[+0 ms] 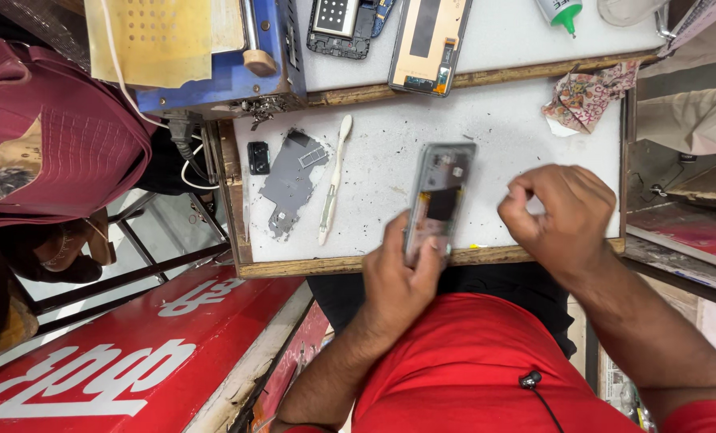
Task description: The person works on a disassembled smartphone, using a screwdriver to remove screws and a metal pick to pry and adjust internal components. The person manipulates the battery area and ribbon cables while the phone remains open on the workbench.
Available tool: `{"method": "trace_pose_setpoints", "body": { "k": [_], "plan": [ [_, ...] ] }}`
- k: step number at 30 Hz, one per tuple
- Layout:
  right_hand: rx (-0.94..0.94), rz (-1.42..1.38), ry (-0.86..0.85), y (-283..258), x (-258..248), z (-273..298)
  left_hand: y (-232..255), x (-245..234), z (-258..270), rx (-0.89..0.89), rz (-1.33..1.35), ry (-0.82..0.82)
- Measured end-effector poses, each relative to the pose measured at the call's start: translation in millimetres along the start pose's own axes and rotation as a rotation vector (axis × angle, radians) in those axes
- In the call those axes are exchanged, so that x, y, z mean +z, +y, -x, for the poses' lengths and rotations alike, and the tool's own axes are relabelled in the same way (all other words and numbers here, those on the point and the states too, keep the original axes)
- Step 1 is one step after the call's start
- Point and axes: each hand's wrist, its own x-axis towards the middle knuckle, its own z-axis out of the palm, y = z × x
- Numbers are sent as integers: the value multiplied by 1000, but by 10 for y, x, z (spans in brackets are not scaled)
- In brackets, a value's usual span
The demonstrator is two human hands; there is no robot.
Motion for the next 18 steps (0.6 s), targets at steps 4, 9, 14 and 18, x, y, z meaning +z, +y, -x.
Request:
{"method": "trace_pose_setpoints", "body": {
  "k": [4,9,14,18],
  "plan": [
    [137,-50,-57,-76,-191,146,-137,-161,-21,-146,277,-23],
    [401,-60,-143,-147,-327,-11,-209,-227,38,-92,553,-152],
    [255,-175,-183,-182,-480,-191,-154,-209,64,-165,504,-262],
    [397,-353,-486,-109,-432,-374,-64,-313,2,-132,291,-402]
  ]
}}
